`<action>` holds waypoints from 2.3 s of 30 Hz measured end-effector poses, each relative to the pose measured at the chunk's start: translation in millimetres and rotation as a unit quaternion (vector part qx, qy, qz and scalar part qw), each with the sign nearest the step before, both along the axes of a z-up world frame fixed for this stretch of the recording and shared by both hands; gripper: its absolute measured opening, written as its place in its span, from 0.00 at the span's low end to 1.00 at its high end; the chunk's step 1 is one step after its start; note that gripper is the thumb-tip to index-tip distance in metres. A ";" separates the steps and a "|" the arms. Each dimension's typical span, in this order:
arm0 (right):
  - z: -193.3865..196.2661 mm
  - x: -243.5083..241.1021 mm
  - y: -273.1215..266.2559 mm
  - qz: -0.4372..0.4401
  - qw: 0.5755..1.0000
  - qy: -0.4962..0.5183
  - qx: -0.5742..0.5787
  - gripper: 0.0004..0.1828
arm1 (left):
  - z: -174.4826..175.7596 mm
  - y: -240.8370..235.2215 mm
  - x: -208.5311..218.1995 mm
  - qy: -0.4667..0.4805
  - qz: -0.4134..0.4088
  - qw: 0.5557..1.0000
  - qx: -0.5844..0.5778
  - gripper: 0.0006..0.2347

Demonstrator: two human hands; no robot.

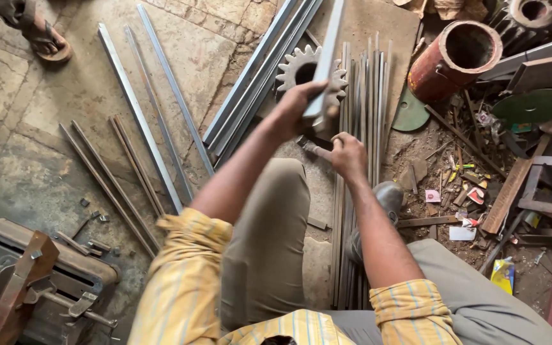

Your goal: The person picks up metal rods and organizes them by placing them together with others on the floor, occasionally using a hammer to align them.

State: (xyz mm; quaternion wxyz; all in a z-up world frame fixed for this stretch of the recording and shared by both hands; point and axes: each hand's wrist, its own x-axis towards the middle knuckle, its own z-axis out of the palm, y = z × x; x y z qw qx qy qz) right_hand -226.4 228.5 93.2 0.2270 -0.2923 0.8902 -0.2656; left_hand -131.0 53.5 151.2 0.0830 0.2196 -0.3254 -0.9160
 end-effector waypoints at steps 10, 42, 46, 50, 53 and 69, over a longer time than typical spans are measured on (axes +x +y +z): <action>9.1 -35.9 4.1 -0.033 0.998 0.052 0.032 0.16 | 25.3 24.7 -85.0 0.430 -0.016 0.890 0.149 0.31; -28.6 -26.4 -34.3 0.113 0.983 0.047 0.134 0.28 | 52.1 35.5 -91.7 0.286 -0.005 0.957 0.050 0.40; -15.2 -30.3 -33.0 0.095 0.987 0.031 0.125 0.30 | 48.2 33.2 -92.0 0.323 -0.016 0.946 0.018 0.40; -6.1 -31.2 -27.1 0.085 0.992 0.030 0.084 0.29 | 41.1 34.1 -98.3 0.401 -0.035 0.914 0.055 0.32; -4.4 -31.8 -27.9 0.011 0.992 -0.017 0.122 0.24 | 38.0 35.4 -96.5 0.395 -0.012 0.914 0.087 0.29; 19.7 -39.2 -24.1 -0.004 0.992 -0.004 0.123 0.22 | 40.8 32.8 -91.3 0.413 -0.009 0.906 0.092 0.28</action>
